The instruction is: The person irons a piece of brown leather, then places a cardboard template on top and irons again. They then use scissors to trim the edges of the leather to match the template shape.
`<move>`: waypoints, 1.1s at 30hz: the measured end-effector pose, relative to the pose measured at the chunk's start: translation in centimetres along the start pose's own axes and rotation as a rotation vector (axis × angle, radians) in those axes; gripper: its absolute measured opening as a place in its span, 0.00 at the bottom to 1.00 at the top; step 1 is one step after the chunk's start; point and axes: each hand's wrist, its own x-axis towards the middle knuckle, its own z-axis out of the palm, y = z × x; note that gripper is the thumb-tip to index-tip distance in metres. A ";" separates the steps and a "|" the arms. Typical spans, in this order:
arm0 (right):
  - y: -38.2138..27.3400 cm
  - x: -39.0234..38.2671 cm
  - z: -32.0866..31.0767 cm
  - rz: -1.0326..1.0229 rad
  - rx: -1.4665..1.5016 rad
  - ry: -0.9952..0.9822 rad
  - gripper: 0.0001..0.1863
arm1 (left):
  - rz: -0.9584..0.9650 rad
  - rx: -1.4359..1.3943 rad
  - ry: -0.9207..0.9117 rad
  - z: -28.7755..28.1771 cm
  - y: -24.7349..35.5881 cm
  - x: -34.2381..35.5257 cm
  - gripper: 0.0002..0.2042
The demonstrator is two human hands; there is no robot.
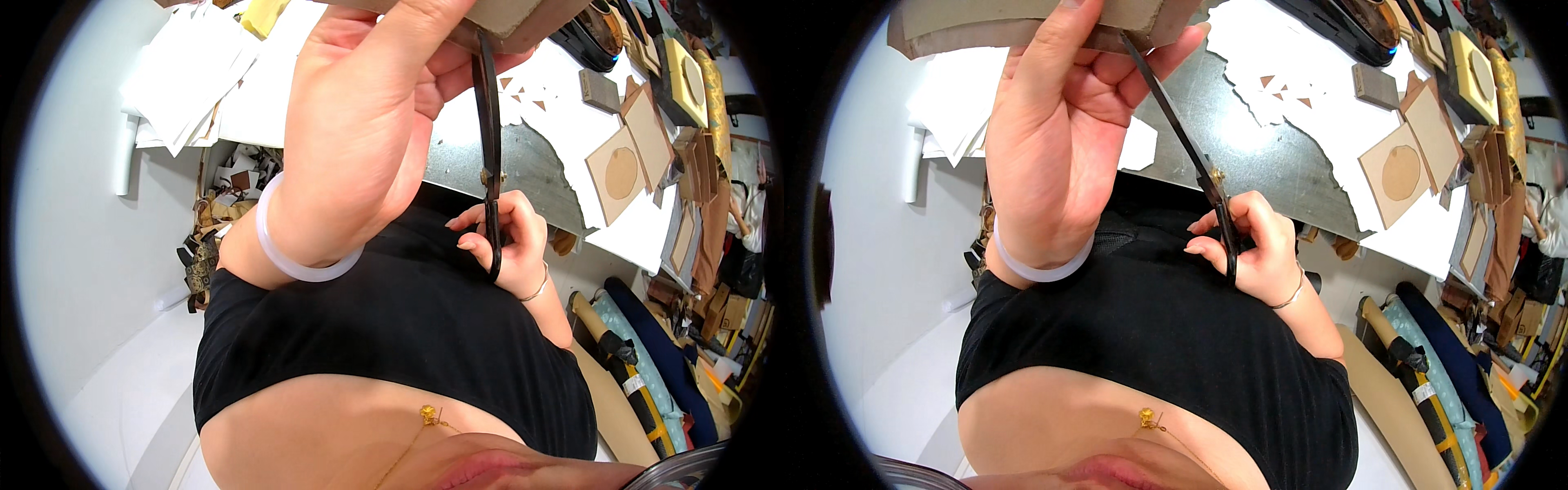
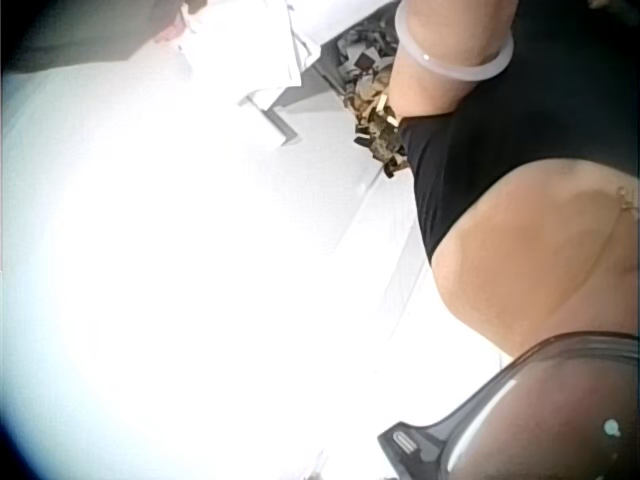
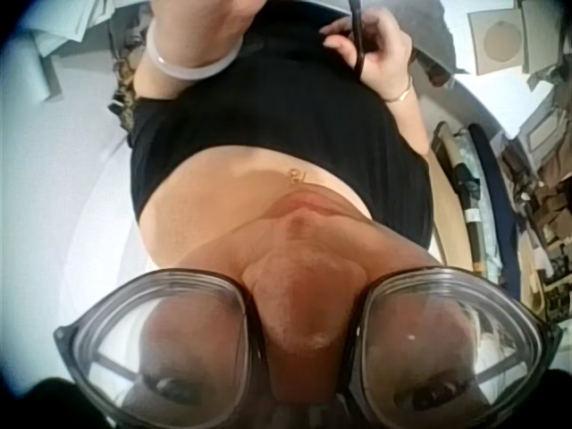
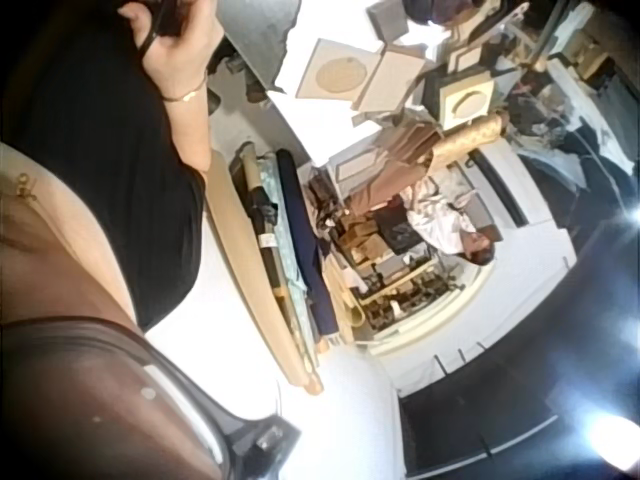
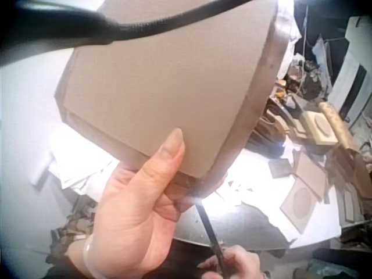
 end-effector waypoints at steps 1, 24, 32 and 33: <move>-0.1 0.0 0.0 -0.004 -0.005 -0.002 0.25 | 0.001 -0.002 0.000 0.0 0.0 0.0 0.19; 0.0 -0.7 -0.4 0.049 0.164 -0.017 0.28 | 0.057 -0.045 0.071 -0.8 -0.2 0.6 0.21; -0.1 -0.6 -0.4 0.054 0.166 0.000 0.25 | 0.051 -0.046 0.069 -0.5 -0.1 0.6 0.21; -0.2 -0.6 -0.4 0.057 0.166 0.000 0.24 | 0.051 -0.047 0.068 -0.5 -0.1 0.6 0.21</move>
